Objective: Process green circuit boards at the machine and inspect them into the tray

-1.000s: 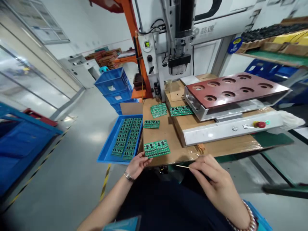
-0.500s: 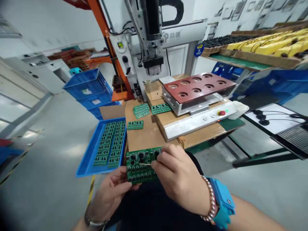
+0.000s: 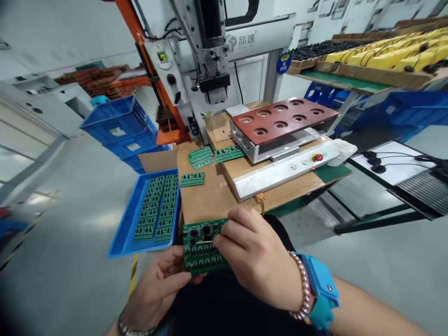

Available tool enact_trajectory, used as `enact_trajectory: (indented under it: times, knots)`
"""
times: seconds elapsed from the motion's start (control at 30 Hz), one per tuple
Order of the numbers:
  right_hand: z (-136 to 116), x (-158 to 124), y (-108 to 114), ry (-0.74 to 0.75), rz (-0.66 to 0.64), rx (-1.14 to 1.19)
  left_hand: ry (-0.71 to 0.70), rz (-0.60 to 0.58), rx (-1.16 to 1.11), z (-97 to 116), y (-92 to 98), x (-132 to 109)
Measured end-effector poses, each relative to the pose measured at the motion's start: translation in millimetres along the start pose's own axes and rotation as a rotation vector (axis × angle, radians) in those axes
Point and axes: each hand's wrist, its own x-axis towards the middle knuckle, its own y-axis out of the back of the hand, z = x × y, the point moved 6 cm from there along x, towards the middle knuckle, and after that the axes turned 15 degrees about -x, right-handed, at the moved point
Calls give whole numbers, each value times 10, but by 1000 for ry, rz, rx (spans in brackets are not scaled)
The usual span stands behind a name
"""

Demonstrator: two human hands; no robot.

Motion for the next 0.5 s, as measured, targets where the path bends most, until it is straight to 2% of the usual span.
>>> enact_trajectory:
  times: [0.5]
  knots:
    - [23,15,18,-15,2,2,29,4,15,-29,9,0]
